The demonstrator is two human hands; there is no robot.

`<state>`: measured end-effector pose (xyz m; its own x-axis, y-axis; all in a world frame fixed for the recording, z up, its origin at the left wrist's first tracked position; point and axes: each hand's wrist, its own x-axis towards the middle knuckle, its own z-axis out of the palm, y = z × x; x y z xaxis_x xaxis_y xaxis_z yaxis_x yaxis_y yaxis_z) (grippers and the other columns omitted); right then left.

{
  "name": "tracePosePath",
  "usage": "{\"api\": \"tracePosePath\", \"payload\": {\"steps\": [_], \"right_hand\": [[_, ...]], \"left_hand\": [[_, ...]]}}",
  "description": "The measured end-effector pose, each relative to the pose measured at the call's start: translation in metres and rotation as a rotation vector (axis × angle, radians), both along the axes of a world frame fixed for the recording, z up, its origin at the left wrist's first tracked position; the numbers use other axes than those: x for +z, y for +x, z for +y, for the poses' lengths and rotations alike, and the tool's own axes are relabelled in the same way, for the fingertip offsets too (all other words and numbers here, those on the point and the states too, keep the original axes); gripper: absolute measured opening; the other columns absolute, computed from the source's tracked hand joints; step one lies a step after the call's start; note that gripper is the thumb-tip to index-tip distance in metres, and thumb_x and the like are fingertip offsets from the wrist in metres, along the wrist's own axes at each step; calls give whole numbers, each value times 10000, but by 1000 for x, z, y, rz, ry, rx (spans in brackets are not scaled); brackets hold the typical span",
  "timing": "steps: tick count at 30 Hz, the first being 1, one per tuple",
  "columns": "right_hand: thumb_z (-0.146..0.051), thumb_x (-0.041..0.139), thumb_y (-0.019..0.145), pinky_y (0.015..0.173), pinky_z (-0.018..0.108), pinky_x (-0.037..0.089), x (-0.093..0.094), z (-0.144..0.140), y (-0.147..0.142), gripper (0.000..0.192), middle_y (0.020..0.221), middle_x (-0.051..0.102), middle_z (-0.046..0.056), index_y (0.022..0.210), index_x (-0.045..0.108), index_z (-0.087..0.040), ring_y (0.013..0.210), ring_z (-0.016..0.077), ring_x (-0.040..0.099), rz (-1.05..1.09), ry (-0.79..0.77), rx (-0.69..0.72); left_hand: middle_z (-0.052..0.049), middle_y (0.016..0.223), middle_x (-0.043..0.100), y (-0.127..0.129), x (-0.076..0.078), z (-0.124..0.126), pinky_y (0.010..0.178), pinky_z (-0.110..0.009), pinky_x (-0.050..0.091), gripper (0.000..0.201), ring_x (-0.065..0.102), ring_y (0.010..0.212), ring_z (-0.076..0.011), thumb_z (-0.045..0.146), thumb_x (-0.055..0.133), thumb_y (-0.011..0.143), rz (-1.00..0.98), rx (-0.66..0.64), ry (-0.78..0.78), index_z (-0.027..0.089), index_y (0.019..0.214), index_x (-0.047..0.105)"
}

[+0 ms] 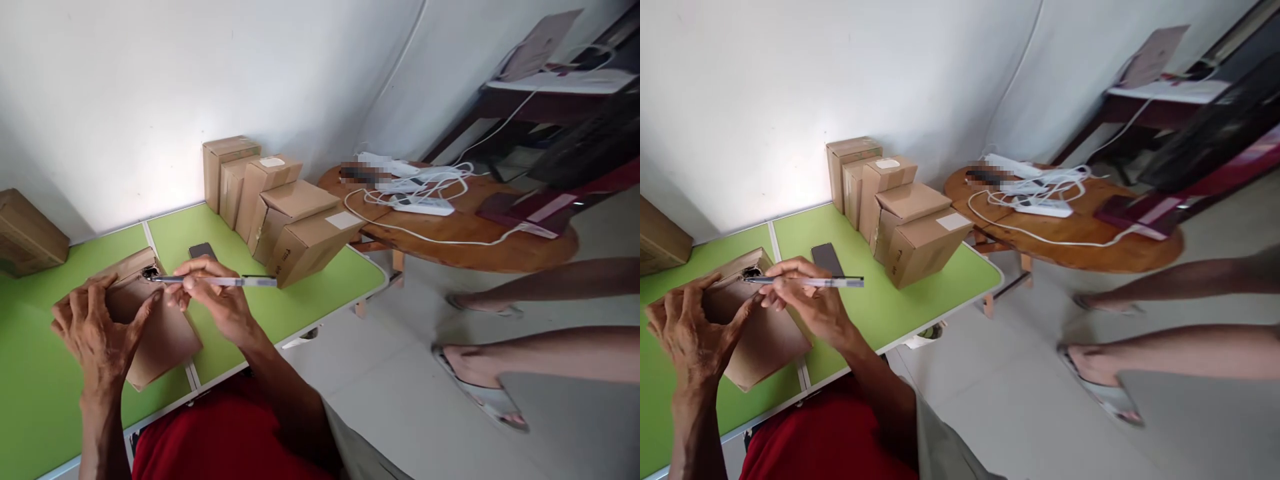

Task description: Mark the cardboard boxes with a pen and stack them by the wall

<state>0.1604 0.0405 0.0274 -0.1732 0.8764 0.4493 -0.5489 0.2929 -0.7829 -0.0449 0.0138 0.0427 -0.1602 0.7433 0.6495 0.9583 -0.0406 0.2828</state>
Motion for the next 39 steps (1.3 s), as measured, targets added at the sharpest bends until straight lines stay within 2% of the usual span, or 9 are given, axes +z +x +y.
{"api": "tracePosePath", "payload": {"steps": [4, 11, 18, 25, 33, 36, 39], "right_hand": [[-704, 812, 977, 758, 351, 670, 4, -2, -26, 476, 942, 809, 46, 1113, 735, -254, 774, 192, 790, -63, -40, -89], [-796, 766, 959, 783, 361, 682, -3, 3, -31, 554, 974, 763, 46, 1078, 750, -256, 799, 193, 764, -161, -38, -139], [-721, 750, 1014, 788, 335, 650, -8, 2, -28, 486, 956, 768, 37, 1086, 748, -240, 820, 189, 787, -218, -13, -138], [-675, 787, 982, 691, 299, 616, -8, 2, -17, 446, 863, 717, 10, 977, 710, -236, 736, 164, 709, -237, -21, -165], [-499, 720, 1017, 650, 296, 572, -6, 3, -1, 280, 803, 690, -2, 916, 686, -240, 680, 155, 665, -248, 3, -337], [-533, 706, 1023, 648, 298, 564, -5, 6, 0, 310, 796, 691, -2, 909, 675, -247, 680, 159, 652, -280, -7, -374], [-593, 688, 1039, 658, 297, 559, -5, 10, -2, 348, 856, 721, 13, 990, 693, -249, 726, 170, 683, -253, -16, -408]], "left_hand": [[-216, 1237, 722, -2, -2, 3, 1080, -653, 426, 704, 555, 1263, -487, 807, 683, 889, 20, 5, 2, 231, 1285, 773], [-208, 1235, 735, -2, -7, 1, 1050, -620, 420, 694, 567, 1235, -477, 819, 696, 886, 5, 14, 9, 249, 1274, 776], [-223, 1236, 729, -2, -9, -1, 1031, -615, 418, 718, 570, 1213, -475, 811, 714, 876, 21, 22, 12, 221, 1281, 770], [-238, 1220, 730, -2, -7, 0, 1035, -630, 418, 751, 565, 1218, -487, 855, 632, 916, 21, 19, 18, 206, 1264, 779], [-228, 1263, 724, 1, -4, 0, 1073, -656, 425, 781, 565, 1273, -511, 875, 723, 861, 18, 32, 10, 231, 1299, 778], [-221, 1241, 718, 2, -4, 0, 1086, -673, 416, 774, 551, 1287, -518, 873, 738, 848, 5, 24, 18, 242, 1294, 779], [-220, 1235, 709, 1, -5, -1, 1105, -685, 406, 762, 537, 1308, -519, 857, 747, 849, -6, 8, 27, 243, 1299, 775]]}}
